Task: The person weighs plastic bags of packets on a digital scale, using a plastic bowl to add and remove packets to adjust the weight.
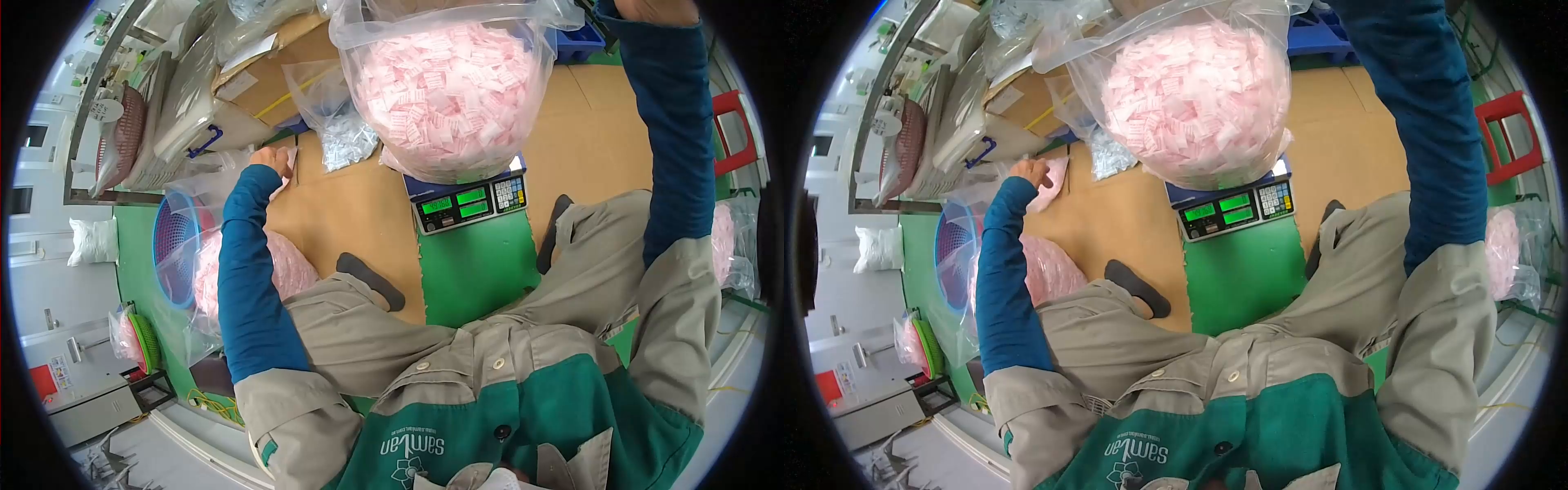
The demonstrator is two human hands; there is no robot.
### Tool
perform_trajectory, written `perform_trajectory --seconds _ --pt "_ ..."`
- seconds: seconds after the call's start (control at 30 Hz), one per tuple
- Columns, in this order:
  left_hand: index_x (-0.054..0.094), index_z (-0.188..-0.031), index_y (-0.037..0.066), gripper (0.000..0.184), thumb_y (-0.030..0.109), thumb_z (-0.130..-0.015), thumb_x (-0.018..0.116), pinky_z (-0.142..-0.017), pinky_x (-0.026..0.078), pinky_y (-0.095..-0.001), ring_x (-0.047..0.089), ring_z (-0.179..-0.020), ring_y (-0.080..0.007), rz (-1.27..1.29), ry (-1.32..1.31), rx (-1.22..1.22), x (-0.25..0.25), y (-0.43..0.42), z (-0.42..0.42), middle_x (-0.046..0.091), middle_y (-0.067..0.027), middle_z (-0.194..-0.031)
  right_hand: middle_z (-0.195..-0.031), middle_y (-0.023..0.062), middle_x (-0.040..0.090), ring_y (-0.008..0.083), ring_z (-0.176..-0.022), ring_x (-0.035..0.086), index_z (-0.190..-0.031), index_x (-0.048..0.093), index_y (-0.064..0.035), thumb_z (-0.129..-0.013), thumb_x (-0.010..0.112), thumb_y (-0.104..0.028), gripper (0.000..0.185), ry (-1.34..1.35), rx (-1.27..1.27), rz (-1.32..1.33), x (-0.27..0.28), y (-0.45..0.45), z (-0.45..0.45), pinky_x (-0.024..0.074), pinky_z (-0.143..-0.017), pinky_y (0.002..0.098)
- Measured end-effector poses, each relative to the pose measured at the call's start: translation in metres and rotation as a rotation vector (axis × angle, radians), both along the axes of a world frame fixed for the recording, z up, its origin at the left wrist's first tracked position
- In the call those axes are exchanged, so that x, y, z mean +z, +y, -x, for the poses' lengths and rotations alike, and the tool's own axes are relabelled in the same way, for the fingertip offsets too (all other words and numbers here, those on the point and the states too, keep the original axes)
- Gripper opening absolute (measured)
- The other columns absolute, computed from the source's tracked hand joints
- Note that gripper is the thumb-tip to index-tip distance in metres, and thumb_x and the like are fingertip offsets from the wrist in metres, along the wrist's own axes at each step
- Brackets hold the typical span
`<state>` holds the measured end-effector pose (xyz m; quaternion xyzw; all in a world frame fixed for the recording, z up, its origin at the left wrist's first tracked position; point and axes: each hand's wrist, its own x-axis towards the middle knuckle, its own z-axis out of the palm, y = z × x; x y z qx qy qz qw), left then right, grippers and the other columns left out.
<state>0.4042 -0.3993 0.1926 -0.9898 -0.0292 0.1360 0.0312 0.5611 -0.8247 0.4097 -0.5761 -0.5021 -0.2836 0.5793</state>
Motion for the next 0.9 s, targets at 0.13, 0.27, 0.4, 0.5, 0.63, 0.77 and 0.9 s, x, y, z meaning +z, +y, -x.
perform_trajectory --seconds 0.13,0.27,0.4,0.5,0.63,0.77,0.9 --pt "0.056 -0.085 0.000 0.028 0.027 -0.075 0.054 -0.070 0.046 -0.0404 0.056 -0.081 -0.0348 -0.177 -0.213 -0.093 -0.010 0.010 -0.002 0.057 -0.0201 -0.095 -0.123 0.0161 0.039 0.0270 -0.108 0.045 -0.132 0.021 -0.0062 -0.069 0.053 -0.003 0.071 0.024 -0.007 0.019 -0.002 0.000 0.001 0.0429 -0.082 0.0334" --pt "0.043 -0.119 0.007 0.046 0.033 -0.081 0.047 -0.087 0.038 -0.0386 0.047 -0.103 -0.0376 0.205 -0.609 0.229 -0.003 0.005 -0.004 0.047 -0.0243 -0.113 -0.123 0.0169 0.039 0.0273 -0.108 0.045 -0.132 0.020 -0.0054 -0.070 0.053 -0.005 0.071 0.047 -0.008 0.038 -0.003 0.003 0.004 0.0422 -0.083 0.0342" --pt "0.044 -0.121 0.014 0.046 0.035 -0.080 0.050 -0.089 0.038 -0.0371 0.045 -0.107 -0.0362 0.269 -0.644 0.189 0.042 -0.022 -0.001 0.045 -0.0221 -0.118 -0.123 0.0178 0.039 0.0277 -0.108 0.045 -0.132 0.019 -0.0046 -0.070 0.054 -0.006 0.071 0.076 0.017 0.067 -0.007 0.013 0.010 0.0415 -0.084 0.0350" --pt "0.054 -0.109 0.010 0.039 0.033 -0.077 0.054 -0.084 0.041 -0.0370 0.051 -0.098 -0.0333 0.096 -0.655 0.209 0.101 -0.028 0.029 0.053 -0.0179 -0.108 -0.123 0.0184 0.039 0.0279 -0.109 0.045 -0.132 0.018 -0.0040 -0.071 0.054 -0.007 0.071 0.123 0.084 0.090 -0.007 0.028 0.026 0.0410 -0.085 0.0356" --pt "0.059 -0.100 0.012 0.032 0.031 -0.075 0.058 -0.081 0.042 -0.0379 0.052 -0.096 -0.0316 -0.116 -0.835 0.371 0.155 -0.025 0.117 0.055 -0.0139 -0.105 -0.123 0.0193 0.039 0.0283 -0.109 0.045 -0.133 0.017 -0.0031 -0.072 0.054 -0.009 0.071 0.270 0.352 0.133 0.000 0.063 0.070 0.0403 -0.086 0.0364" --pt "0.055 -0.108 0.019 0.044 0.043 -0.071 0.060 -0.086 0.026 -0.0593 0.036 -0.115 -0.0328 -0.445 -0.790 0.869 0.171 -0.066 0.235 0.044 -0.0110 -0.121 -0.115 0.0148 0.043 0.0238 -0.105 0.045 -0.132 0.018 -0.0043 -0.067 0.058 -0.004 0.076 0.558 0.776 0.271 -0.009 0.101 0.117 0.0455 -0.077 0.0315" --pt "0.042 -0.122 0.026 0.077 0.050 -0.055 0.071 -0.089 0.016 -0.0664 0.013 -0.126 -0.0367 -0.338 -0.438 1.126 0.159 -0.097 0.298 0.028 -0.0090 -0.134 -0.110 0.0141 0.045 0.0200 -0.095 0.051 -0.131 0.020 -0.0101 -0.070 0.058 -0.009 0.072 0.776 1.005 0.351 -0.016 0.176 0.167 0.0487 -0.055 0.0222"
